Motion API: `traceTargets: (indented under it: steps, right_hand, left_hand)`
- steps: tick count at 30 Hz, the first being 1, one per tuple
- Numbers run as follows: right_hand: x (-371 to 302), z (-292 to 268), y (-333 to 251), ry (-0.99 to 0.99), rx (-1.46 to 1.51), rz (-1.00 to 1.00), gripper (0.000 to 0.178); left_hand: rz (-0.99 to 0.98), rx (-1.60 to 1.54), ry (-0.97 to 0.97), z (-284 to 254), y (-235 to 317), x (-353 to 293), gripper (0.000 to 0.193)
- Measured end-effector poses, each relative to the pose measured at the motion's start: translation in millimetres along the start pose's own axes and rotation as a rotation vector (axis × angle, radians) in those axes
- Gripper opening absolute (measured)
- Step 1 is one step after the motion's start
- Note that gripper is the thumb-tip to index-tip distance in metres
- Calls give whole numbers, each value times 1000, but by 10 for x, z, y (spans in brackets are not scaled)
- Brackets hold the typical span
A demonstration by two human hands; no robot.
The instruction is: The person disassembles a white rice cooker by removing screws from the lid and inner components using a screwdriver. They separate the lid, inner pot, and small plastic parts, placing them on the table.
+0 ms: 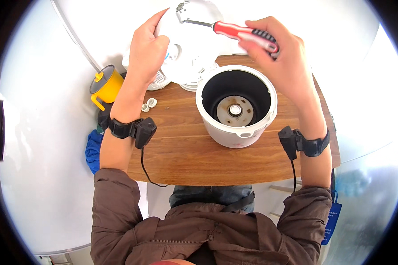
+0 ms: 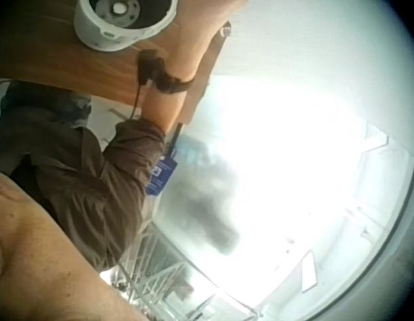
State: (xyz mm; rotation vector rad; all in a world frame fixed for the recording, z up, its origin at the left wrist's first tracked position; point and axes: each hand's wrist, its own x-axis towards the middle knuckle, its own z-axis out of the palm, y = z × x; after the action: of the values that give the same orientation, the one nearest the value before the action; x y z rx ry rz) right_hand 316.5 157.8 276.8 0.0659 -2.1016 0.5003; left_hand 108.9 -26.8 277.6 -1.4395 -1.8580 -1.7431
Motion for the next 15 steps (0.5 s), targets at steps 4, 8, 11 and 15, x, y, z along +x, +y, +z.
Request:
traceTargets:
  steps: [4, 8, 11, 15]
  right_hand:
    - [13, 13, -34, 44, -233, -305, 26]
    - [-13, 20, -200, 17, -72, 205, 28]
    - [-5, -45, -180, 0, -86, 153, 33]
    - [39, 19, -50, 88, -115, -355, 28]
  left_hand:
    - [12, 19, 6, -19, -49, 2, 60]
    - [10, 12, -26, -19, -38, 9, 63]
    - [14, 16, -38, 13, 7, -11, 63]
    - [-45, -42, 16, 9, 23, -20, 60]
